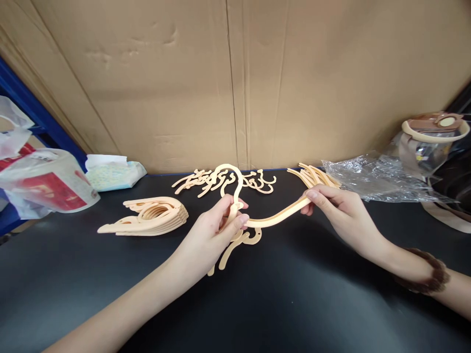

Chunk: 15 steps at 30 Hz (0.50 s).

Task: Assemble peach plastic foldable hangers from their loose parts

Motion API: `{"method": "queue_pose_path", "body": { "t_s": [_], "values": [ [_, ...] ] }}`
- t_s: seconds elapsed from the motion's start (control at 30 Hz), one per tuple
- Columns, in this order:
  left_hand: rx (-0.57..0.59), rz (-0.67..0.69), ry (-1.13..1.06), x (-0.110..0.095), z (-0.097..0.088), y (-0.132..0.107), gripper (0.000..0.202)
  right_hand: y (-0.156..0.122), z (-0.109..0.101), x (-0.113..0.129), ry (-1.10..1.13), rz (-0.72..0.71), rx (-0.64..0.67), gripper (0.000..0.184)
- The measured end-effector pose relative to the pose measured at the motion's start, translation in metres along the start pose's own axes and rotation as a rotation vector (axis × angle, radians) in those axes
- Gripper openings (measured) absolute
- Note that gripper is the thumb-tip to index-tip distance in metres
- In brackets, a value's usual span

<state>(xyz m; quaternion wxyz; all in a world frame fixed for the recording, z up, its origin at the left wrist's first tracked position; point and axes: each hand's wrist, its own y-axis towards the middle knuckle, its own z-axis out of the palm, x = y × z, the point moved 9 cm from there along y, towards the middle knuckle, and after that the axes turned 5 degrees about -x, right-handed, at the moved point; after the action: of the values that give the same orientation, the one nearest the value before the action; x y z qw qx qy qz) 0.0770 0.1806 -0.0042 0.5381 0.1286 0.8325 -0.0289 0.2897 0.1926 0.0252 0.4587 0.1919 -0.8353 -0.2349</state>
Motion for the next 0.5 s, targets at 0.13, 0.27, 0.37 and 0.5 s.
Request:
{"method": "queue_pose_path", "body": {
  "t_s": [0.13,0.27,0.37,0.5],
  "values": [
    [-0.014,0.018,0.017,-0.002,0.001,0.0,0.021,-0.005,0.005,0.02,-0.267,-0.254,0.019,0.024],
    [0.009,0.001,-0.051,-0.003,0.008,-0.002,0.022,-0.027,0.024,0.057,-0.473,-0.607,0.109,0.017],
    [0.026,0.012,-0.097,-0.006,0.013,-0.004,0.023,-0.043,0.042,0.073,-0.527,-0.729,0.223,0.021],
    [-0.001,0.004,-0.149,-0.009,0.01,-0.004,0.029,-0.046,0.05,0.066,-0.495,-0.671,0.316,0.024]
  ]
}}
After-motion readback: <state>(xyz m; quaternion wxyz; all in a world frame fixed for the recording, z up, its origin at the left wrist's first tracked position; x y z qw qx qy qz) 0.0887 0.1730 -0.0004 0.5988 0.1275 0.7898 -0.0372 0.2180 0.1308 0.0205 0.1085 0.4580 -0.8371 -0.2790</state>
